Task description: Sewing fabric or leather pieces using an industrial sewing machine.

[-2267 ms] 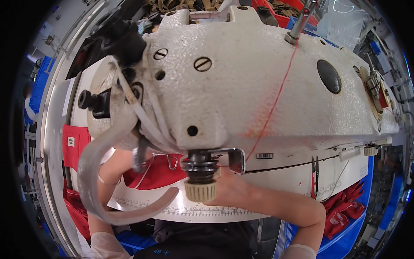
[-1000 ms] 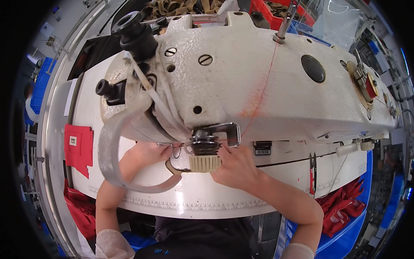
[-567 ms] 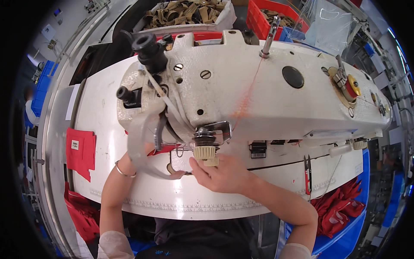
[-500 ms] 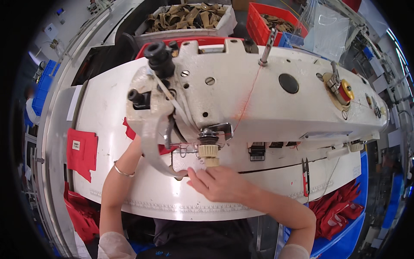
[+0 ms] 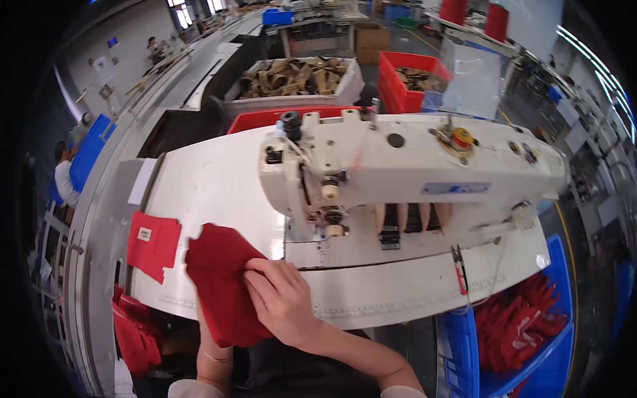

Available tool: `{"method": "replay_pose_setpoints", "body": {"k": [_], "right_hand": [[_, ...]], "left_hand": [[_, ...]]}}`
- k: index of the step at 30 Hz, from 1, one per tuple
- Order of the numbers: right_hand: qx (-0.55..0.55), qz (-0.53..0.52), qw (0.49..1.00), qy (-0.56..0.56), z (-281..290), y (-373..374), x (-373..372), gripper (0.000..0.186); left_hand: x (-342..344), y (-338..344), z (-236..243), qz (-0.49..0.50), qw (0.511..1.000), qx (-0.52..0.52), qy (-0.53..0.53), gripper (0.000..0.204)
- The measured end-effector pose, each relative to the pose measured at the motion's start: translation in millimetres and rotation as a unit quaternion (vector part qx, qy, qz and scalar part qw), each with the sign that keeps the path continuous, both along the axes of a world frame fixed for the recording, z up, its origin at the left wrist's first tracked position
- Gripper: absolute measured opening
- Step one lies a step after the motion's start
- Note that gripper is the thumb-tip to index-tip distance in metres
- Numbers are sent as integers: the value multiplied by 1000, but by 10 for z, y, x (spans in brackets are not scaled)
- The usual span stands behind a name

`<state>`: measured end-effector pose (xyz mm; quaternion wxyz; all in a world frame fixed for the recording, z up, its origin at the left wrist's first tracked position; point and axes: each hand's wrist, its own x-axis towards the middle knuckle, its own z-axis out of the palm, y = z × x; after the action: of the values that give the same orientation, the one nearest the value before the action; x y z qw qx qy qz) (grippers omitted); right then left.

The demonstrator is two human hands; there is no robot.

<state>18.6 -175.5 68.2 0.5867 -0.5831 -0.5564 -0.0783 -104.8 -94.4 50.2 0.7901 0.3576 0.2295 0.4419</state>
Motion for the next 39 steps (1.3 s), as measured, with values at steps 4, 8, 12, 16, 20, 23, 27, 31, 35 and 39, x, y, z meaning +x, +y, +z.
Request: {"method": "replay_pose_setpoints", "body": {"k": [4, 8, 12, 16, 20, 23, 27, 31, 35, 39], "right_hand": [[97, -43, 994, -20, -69, -268, 140, 33], [13, 29, 999, -34, -9, -898, 201, 38], [-180, -121, 966, -139, -58, -1910, 631, 37], [-330, -600, 682, -257, 237, -2847, 1122, 59], [-514, -667, 514, -162, -531, -4292, 1546, 57], [-639, -538, 548, 43, -2107, -5140, 1428, 43], [-715, -373, 591, -28, -2136, -5294, 1898, 43], [-758, -445, 476, -21, 131, -3027, 1426, 39], [-379, -271, 847, -256, -31, -2286, 1370, 21], [-408, 52, 864, -291, -42, -1210, 920, 30]], "left_hand": [[-133, 136, 219, 262, 778, 509, 259, 13], [-406, 195, -23, 264, 670, 637, 277, 20], [445, -490, 154, -58, 742, 629, 224, 8], [49, -362, 335, -135, 818, 513, 222, 10], [255, -495, 667, -350, 862, 333, -155, 14], [259, -587, 1066, -388, 812, 296, -319, 25], [121, -498, 1187, -398, 771, 344, -360, 24], [-151, -611, 1257, -393, 740, 412, -358, 24], [-278, -560, 920, -302, 811, 371, -338, 17], [-462, 85, 544, -215, 901, 313, 211, 8]]}}
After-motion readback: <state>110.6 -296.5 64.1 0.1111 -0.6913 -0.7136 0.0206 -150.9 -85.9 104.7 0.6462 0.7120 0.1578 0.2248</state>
